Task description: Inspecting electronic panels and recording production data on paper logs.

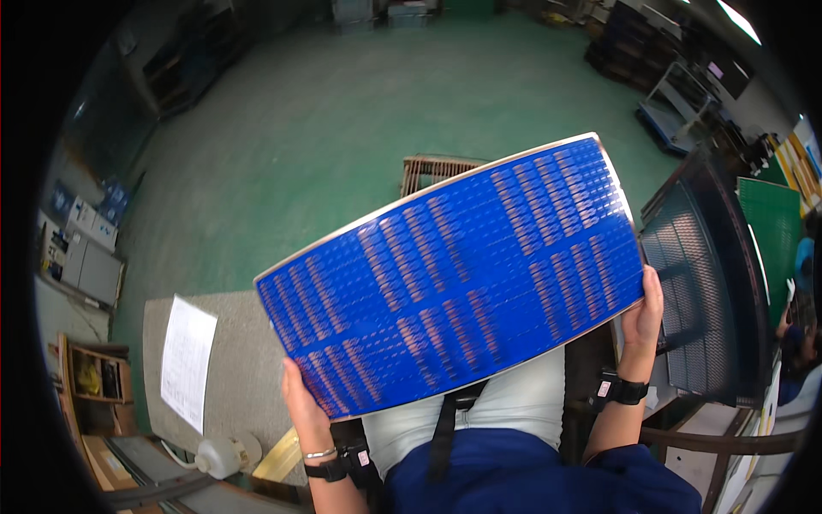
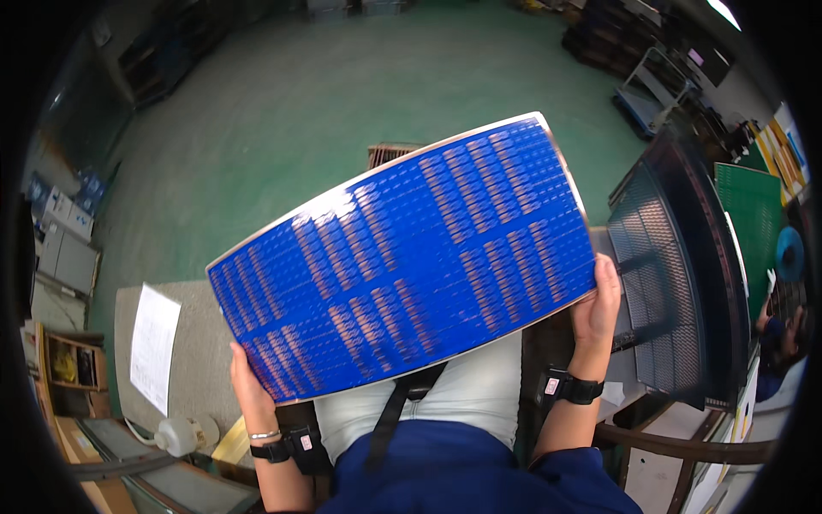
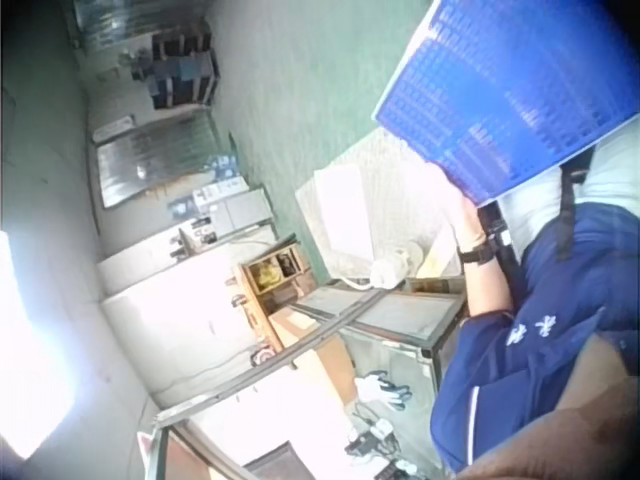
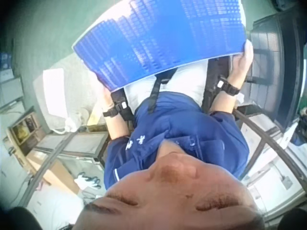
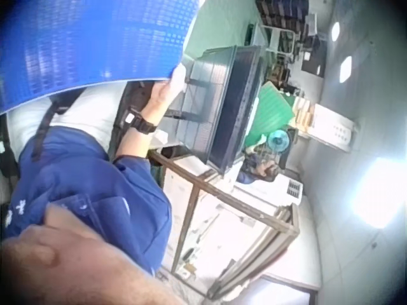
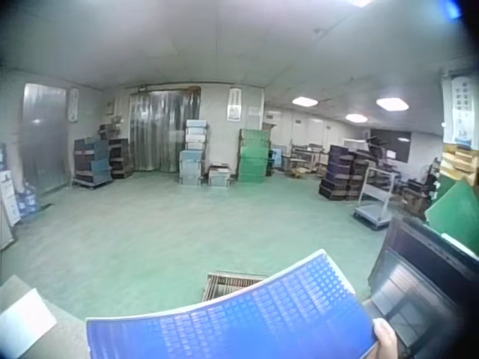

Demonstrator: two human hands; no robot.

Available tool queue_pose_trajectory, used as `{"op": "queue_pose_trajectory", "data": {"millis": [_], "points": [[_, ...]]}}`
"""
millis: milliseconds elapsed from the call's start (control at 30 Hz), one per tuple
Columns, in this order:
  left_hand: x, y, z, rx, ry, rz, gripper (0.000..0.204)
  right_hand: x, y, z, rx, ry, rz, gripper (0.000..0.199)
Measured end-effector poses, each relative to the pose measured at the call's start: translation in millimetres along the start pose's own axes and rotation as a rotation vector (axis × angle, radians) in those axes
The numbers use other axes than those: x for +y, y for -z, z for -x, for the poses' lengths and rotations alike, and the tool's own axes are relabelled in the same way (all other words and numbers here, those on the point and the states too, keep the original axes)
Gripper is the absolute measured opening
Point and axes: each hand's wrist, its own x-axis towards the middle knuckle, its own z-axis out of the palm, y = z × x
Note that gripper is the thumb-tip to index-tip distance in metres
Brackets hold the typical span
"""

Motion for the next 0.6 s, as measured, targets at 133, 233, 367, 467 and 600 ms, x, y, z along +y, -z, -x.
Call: {"op": "queue_pose_trajectory", "data": {"millis": [133, 233, 367, 467, 600], "points": [[-1.3, 11.1, -1.8, 0.08, -0.042, -0.077, 0.044, -6.0, 2.8, 4.8, -0.089, -0.041, 0.074, 0.016], [-3.0, 16.3, -3.8, 0.09, -0.052, -0.104, 0.045, -10.3, 5.6, 6.8, -0.129, -0.043, 0.092, 0.016], [2.4, 9.7, -1.9, 0.104, -0.07, -0.104, 0.045, -15.0, 2.3, 9.4, -0.166, -0.064, 0.099, 0.016], [0.1, 18.7, -3.7, 0.075, -0.091, -0.119, 0.045, -18.5, 3.3, 9.8, -0.204, -0.089, 0.094, 0.015], [1.4, 20.1, -4.7, 0.112, -0.086, -0.125, 0.045, -19.1, 9.6, 8.1, -0.259, -0.114, 0.1, 0.019]]}}
